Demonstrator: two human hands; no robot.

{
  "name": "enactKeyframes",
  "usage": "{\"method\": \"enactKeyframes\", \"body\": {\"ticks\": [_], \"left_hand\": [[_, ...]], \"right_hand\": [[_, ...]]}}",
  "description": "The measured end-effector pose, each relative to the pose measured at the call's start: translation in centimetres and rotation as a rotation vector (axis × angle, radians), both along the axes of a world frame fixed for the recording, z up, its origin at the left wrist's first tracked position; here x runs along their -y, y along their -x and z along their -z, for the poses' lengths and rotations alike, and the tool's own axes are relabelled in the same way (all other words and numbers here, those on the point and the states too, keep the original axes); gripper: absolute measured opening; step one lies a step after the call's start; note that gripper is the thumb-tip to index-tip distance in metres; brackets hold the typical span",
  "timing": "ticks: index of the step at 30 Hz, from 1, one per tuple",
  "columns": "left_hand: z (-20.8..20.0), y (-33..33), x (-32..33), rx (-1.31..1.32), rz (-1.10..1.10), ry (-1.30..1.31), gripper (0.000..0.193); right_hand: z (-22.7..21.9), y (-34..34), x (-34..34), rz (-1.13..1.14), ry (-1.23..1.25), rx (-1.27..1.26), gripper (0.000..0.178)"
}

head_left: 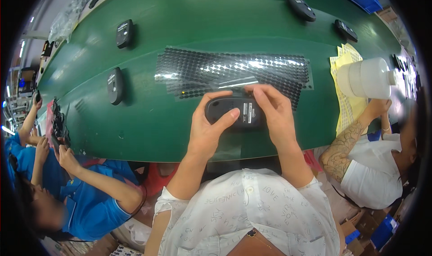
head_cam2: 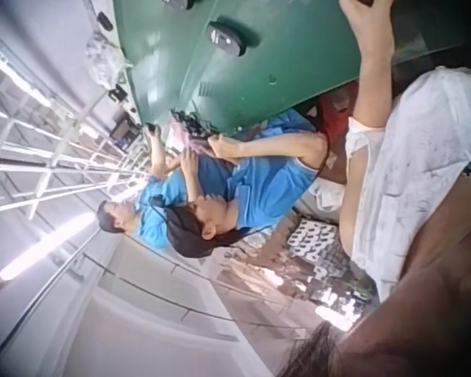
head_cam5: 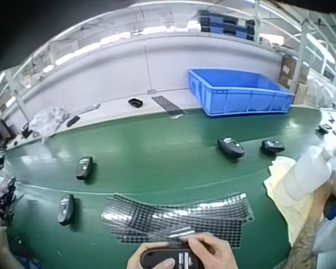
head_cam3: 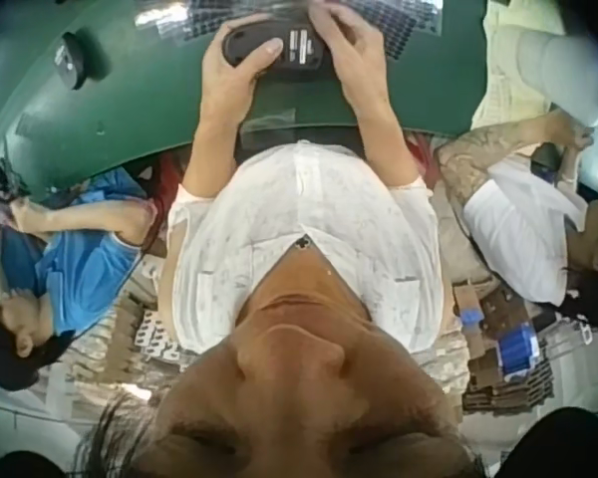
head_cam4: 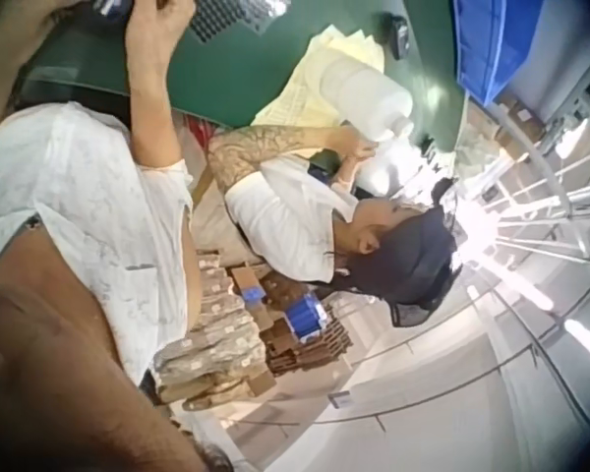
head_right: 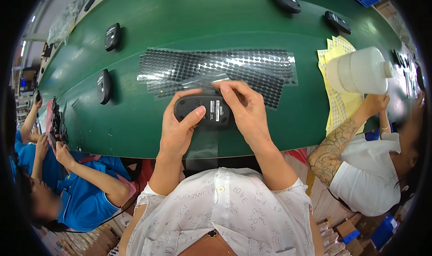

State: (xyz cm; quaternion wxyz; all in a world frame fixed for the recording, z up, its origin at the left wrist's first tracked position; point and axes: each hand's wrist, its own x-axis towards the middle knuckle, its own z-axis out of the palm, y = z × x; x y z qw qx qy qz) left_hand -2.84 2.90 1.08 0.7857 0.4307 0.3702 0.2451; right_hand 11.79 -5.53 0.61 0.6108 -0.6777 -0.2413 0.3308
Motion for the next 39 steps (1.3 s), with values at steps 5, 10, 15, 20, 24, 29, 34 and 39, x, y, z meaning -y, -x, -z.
{"method": "enactKeyframes", "body": {"ticks": [5, 10, 15, 20, 24, 29, 34, 39], "left_hand": [[-0.9, 1.1, -2.5, -0.032, 0.046, -0.039, 0.041], [-1.6, -2.9, -9.5, -0.134, -0.219, -0.252, 0.044], [3.7, -10.7, -17.4, -0.450, -0.260, -0.857, 0.056], [2.9, -8.4, -17.8, -0.757, -0.430, -1.284, 0.055], [2.5, 6.2, -20.8, -1.216, -0.923, -1.426, 0.057], [2.9, 14.7, -20.0, -1.204, -0.362, -0.769, 0.064], [-0.8, 8.7, -13.0, -0.742, -0.252, -0.659, 0.056], [-0.1, 6.1, -5.1, 0.184, 0.032, -0.244, 0.053]], "right_hand": [[1.1, 0.1, 0.1, 0.066, -0.135, -0.019, 0.017], [2.0, -0.1, 1.6, 0.242, -0.225, -0.013, 0.017], [3.0, 2.1, 2.0, 0.145, -0.167, 0.059, 0.016], [3.9, 2.0, 2.3, 0.145, -0.205, 0.107, 0.016], [3.2, 2.1, 2.7, 0.132, -0.178, 0.064, 0.015], [3.1, 2.2, 2.7, 0.113, -0.174, 0.097, 0.017], [1.9, 2.2, 2.2, 0.114, -0.257, 0.039, 0.022], [0.9, 1.9, 3.4, 0.101, -0.296, 0.065, 0.026]]}}
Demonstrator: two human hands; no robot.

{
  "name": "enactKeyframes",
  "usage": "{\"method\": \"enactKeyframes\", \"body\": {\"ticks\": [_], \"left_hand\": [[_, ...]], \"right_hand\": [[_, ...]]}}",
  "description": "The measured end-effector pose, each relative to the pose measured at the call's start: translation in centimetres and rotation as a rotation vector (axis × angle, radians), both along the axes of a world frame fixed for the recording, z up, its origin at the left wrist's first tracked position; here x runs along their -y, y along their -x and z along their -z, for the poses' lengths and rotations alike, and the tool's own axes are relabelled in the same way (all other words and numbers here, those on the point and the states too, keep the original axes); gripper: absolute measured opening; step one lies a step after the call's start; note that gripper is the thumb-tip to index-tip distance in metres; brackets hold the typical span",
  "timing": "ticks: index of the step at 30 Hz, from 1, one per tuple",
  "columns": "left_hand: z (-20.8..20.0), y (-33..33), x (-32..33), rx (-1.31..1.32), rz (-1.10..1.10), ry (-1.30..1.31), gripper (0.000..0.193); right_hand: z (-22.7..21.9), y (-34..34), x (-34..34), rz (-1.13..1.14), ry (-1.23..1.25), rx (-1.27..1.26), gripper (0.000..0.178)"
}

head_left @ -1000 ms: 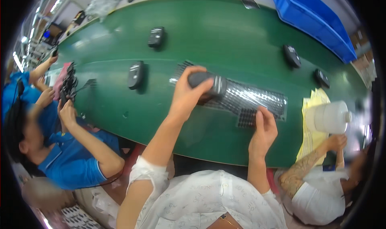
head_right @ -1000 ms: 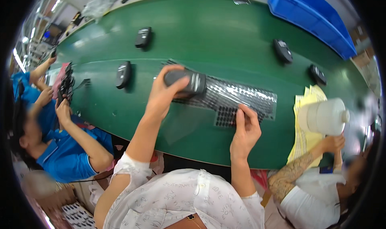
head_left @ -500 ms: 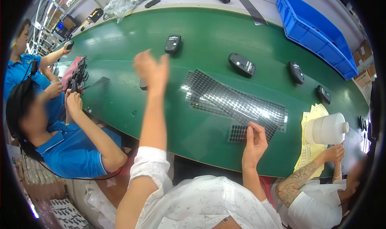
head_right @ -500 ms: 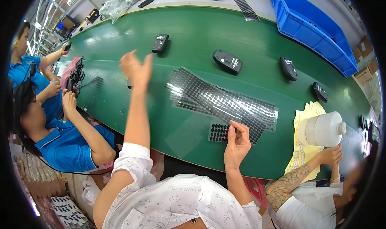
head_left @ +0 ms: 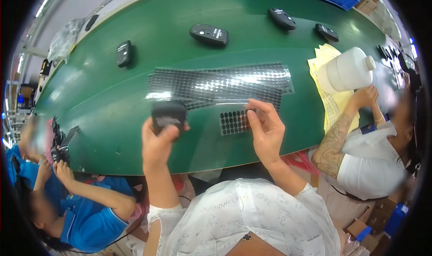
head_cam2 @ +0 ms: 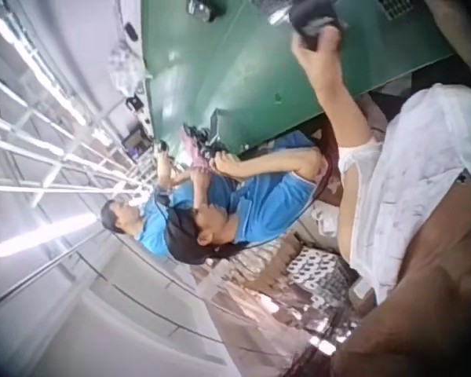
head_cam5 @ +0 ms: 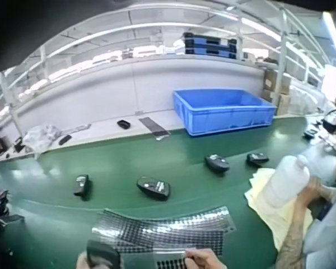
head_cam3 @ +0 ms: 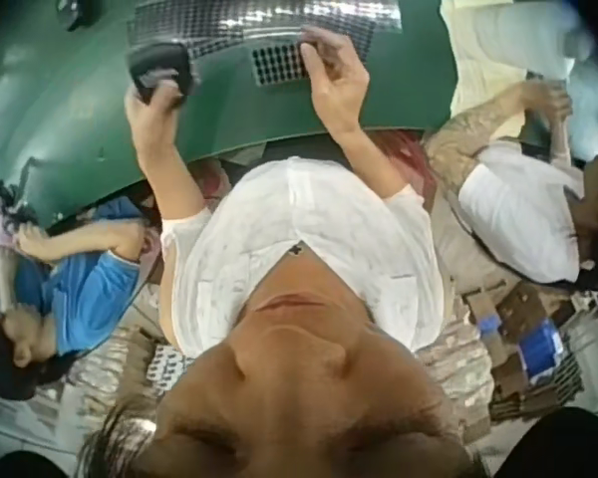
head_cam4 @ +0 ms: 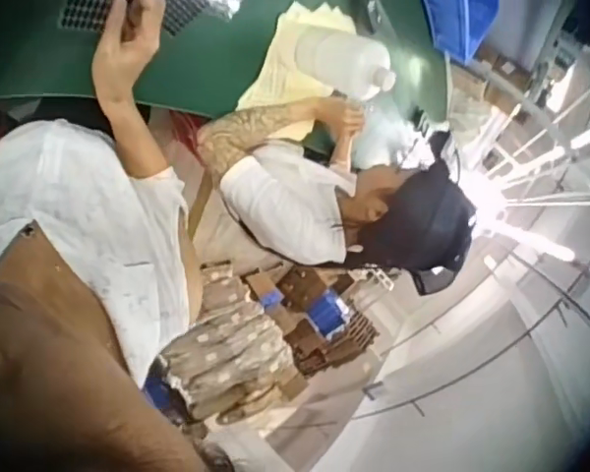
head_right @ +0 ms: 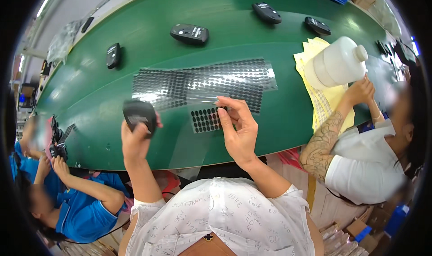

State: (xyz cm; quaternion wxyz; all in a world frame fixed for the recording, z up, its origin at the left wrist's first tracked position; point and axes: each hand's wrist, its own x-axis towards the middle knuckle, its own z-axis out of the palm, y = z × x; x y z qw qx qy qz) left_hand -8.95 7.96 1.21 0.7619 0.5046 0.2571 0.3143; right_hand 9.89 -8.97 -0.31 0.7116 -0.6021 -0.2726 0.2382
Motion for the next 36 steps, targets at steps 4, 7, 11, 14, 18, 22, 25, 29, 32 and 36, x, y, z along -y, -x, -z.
{"method": "enactKeyframes", "body": {"ticks": [4, 7, 11, 14, 18, 22, 25, 29, 32, 36], "left_hand": [[0.2, -3.1, 2.8, 0.049, 0.264, -0.101, 0.051], [-1.0, -3.9, 3.8, -0.104, 0.482, -0.387, 0.051], [-1.5, -4.4, 4.1, -0.066, 0.379, -0.430, 0.052], [-1.8, -3.5, 3.9, -0.215, 0.400, -0.308, 0.054], [-2.0, -3.2, 4.2, -0.172, 0.329, -0.367, 0.054], [-2.1, -3.3, 4.5, -0.145, 0.228, -0.425, 0.058], [-2.0, -3.4, 3.8, -0.065, 0.264, -0.469, 0.059], [-1.8, -3.4, 3.8, -0.033, 0.288, -0.511, 0.059], [-1.7, -3.5, 3.7, -0.038, 0.303, -0.524, 0.058], [-2.0, -3.5, 3.6, -0.057, 0.319, -0.510, 0.057]], "right_hand": [[0.3, 0.2, 0.4, 0.002, -0.045, -0.036, 0.023], [-0.6, 0.4, 0.2, -0.054, 0.009, 0.136, 0.019], [-2.3, 0.1, 0.0, -0.110, 0.105, 0.276, 0.017], [-3.3, -0.3, -0.3, -0.127, 0.134, 0.386, 0.017], [-3.3, -1.3, -0.7, -0.134, 0.123, 0.621, 0.019], [-3.2, -1.9, -0.7, -0.112, 0.141, 0.797, 0.021], [-3.8, -2.0, -0.8, -0.073, 0.146, 0.878, 0.021], [-4.8, -2.0, -0.6, -0.049, 0.195, 0.916, 0.016], [-5.3, -2.2, -0.4, -0.087, 0.239, 0.975, 0.013], [-5.6, -2.5, -0.5, -0.142, 0.252, 0.997, 0.013]]}}
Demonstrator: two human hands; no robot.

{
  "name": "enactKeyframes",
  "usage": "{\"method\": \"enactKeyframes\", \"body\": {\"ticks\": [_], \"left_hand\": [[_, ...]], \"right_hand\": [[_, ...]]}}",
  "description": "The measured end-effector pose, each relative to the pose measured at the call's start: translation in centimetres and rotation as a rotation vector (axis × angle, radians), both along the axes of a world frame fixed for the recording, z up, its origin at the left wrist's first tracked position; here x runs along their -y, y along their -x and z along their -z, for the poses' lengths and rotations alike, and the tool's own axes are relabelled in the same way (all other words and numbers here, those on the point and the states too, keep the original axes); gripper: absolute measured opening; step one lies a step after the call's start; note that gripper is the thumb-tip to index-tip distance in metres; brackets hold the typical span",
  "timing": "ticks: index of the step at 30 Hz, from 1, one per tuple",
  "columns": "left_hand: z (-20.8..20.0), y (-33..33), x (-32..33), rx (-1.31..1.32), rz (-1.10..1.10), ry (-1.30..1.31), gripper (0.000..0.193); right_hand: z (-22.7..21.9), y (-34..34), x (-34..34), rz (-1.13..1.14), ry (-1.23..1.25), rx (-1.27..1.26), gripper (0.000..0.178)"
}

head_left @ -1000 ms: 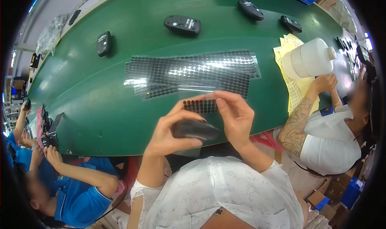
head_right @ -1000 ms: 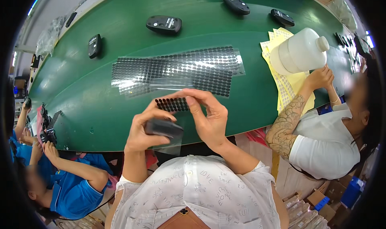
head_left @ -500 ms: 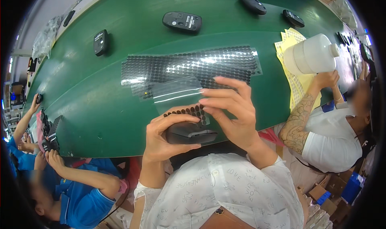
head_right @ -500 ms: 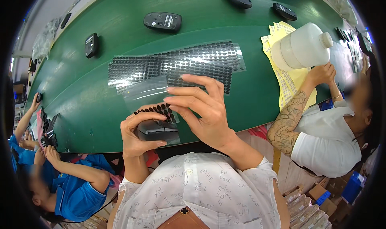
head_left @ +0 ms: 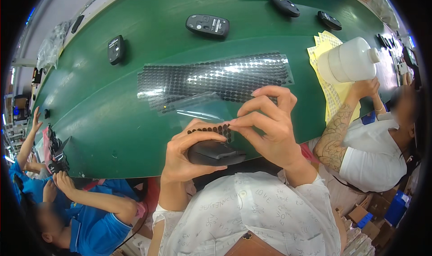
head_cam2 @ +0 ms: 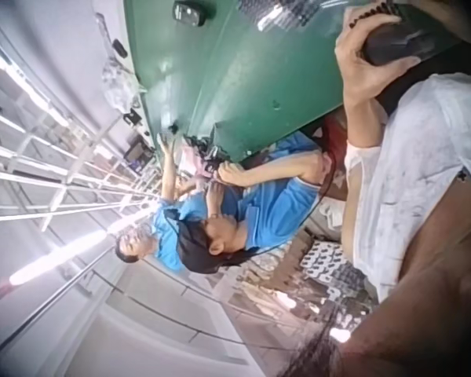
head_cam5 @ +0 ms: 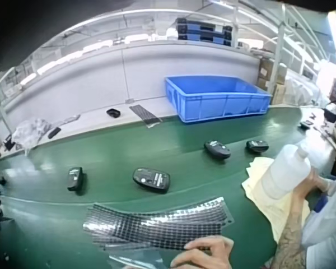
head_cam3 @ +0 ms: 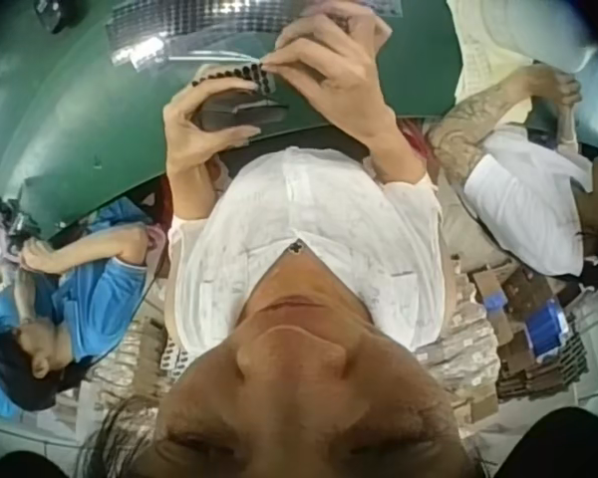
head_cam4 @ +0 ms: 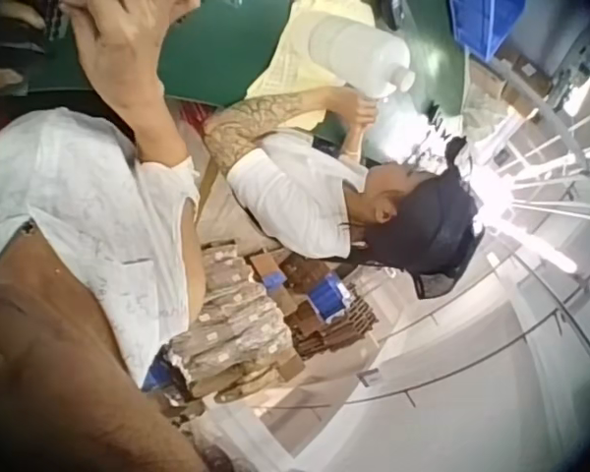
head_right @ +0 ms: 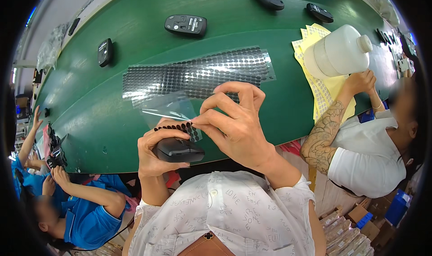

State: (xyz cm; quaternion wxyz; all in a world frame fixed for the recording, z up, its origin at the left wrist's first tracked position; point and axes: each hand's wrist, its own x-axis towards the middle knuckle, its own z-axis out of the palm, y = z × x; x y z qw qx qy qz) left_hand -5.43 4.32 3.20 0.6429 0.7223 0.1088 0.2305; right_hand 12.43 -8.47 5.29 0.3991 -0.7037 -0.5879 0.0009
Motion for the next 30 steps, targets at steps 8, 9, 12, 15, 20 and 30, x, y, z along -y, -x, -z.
{"method": "enactKeyframes", "body": {"ticks": [8, 9, 12, 15, 20, 30], "left_hand": [[0.2, 0.0, 0.1, -0.059, 0.006, 0.078, 0.054], [0.2, 0.1, 0.1, -0.068, 0.010, 0.081, 0.054], [0.5, 0.2, 0.1, -0.072, 0.008, 0.120, 0.052], [0.9, 0.2, 0.3, -0.062, -0.004, 0.195, 0.048], [1.0, 0.3, 0.9, -0.196, -0.120, 0.558, 0.043], [1.2, -1.8, 2.0, -0.188, -0.440, 0.658, 0.046]], "right_hand": [[-0.5, -0.3, 0.0, -0.067, 0.068, 0.030, 0.018], [-0.5, -0.3, -0.1, -0.067, 0.067, 0.031, 0.018], [-0.5, -0.2, -0.2, -0.045, 0.090, 0.061, 0.022], [0.0, -0.1, -0.2, -0.053, 0.105, 0.105, 0.022], [0.9, -0.4, -0.5, -0.082, 0.147, 0.052, 0.023], [2.4, -1.0, -0.5, 0.005, 0.160, -0.193, 0.016]]}}
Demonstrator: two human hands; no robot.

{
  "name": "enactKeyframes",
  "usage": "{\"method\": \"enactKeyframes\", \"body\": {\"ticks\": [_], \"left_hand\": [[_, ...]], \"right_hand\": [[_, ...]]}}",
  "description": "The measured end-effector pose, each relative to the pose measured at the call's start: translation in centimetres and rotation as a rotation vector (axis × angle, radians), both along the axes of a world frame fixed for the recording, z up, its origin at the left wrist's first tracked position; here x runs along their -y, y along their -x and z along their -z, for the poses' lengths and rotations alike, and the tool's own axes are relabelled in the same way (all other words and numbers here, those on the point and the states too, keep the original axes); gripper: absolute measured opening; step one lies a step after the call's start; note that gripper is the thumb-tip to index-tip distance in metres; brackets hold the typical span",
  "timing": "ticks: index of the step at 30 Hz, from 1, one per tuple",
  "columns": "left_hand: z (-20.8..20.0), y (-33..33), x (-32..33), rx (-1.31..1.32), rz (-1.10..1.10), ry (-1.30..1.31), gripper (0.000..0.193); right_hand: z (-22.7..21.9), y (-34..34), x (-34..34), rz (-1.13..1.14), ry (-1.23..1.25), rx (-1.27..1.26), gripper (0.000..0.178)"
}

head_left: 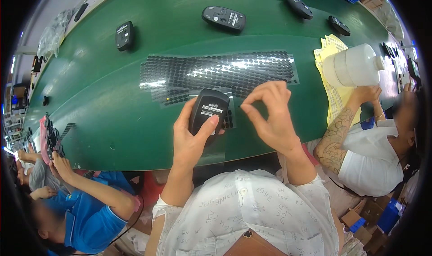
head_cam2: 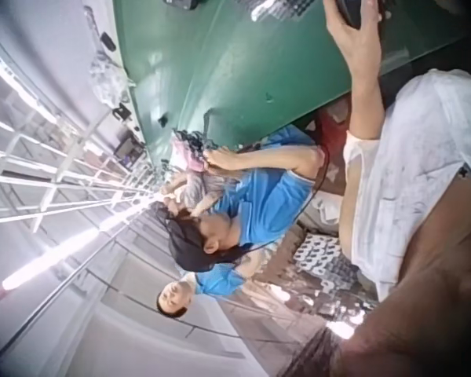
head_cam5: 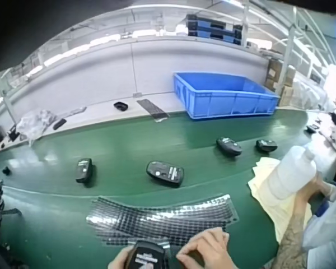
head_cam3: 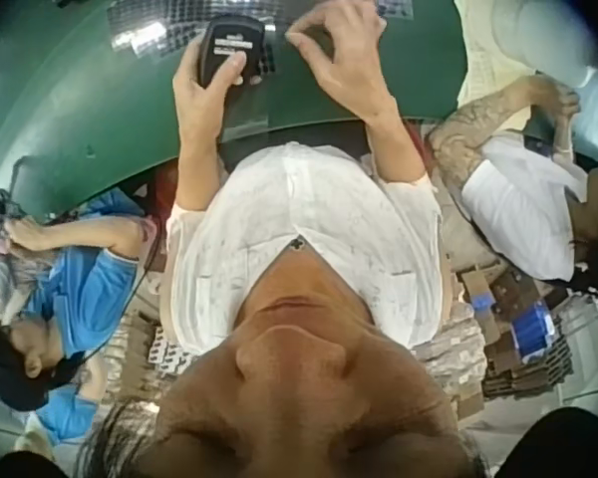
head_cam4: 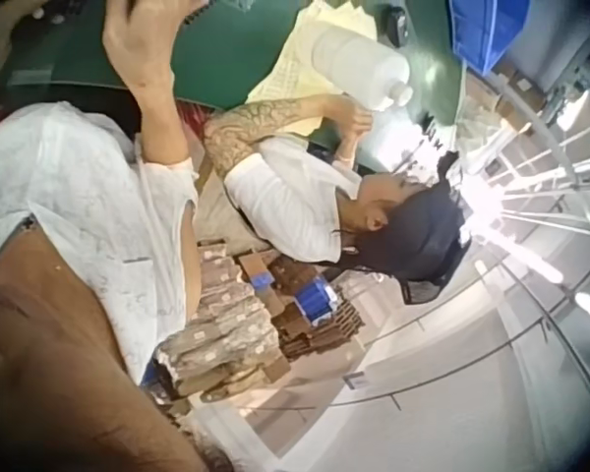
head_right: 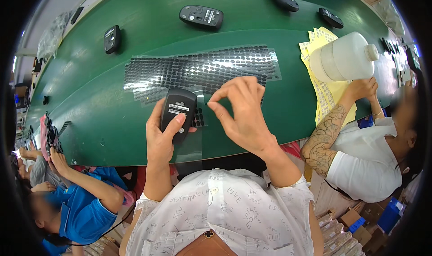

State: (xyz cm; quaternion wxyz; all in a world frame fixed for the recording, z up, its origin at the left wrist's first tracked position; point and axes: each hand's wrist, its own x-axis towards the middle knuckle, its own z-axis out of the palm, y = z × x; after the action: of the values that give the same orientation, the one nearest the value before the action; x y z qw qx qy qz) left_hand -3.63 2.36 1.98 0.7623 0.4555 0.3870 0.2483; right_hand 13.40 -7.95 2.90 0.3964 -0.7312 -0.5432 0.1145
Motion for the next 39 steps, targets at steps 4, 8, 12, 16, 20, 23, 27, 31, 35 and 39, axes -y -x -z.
{"method": "enactKeyframes", "body": {"ticks": [4, 8, 12, 16, 20, 23, 27, 31, 35, 39], "left_hand": [[0.5, 0.4, 0.6, -0.055, 0.105, -0.157, 0.042], [1.7, 0.3, 1.3, 0.000, 0.086, -0.070, 0.042], [1.5, -0.2, 1.7, 0.059, 0.037, -0.079, 0.048], [1.2, -0.7, 1.7, 0.011, 0.068, -0.175, 0.052], [1.7, -0.5, 1.7, -0.024, 0.111, -0.241, 0.054], [1.8, -0.7, 1.9, -0.002, 0.092, -0.224, 0.053], [1.6, -0.8, 2.0, 0.007, 0.080, -0.207, 0.053], [1.3, -0.9, 2.0, -0.001, 0.079, -0.199, 0.052], [1.2, -1.0, 2.0, -0.002, 0.079, -0.237, 0.052], [1.2, -1.1, 2.1, -0.002, 0.070, -0.268, 0.052]], "right_hand": [[-0.1, 0.3, -0.5, 0.098, -0.045, -0.208, 0.010], [-0.2, 1.6, -1.5, 0.093, -0.020, -0.281, 0.009], [0.0, 2.4, -1.8, 0.110, 0.007, -0.300, 0.011], [0.4, 2.7, -2.1, 0.124, 0.030, -0.320, 0.013], [0.2, 2.7, -2.2, 0.140, 0.046, -0.313, 0.013], [0.3, 2.7, -2.3, 0.140, 0.048, -0.317, 0.013], [0.5, 2.8, -2.4, 0.145, 0.036, -0.310, 0.013], [0.8, 2.8, -2.5, 0.137, -0.013, -0.351, 0.015], [0.6, 3.0, -2.6, 0.143, -0.001, -0.326, 0.014], [0.4, 3.0, -2.7, 0.150, 0.007, -0.289, 0.014]]}}
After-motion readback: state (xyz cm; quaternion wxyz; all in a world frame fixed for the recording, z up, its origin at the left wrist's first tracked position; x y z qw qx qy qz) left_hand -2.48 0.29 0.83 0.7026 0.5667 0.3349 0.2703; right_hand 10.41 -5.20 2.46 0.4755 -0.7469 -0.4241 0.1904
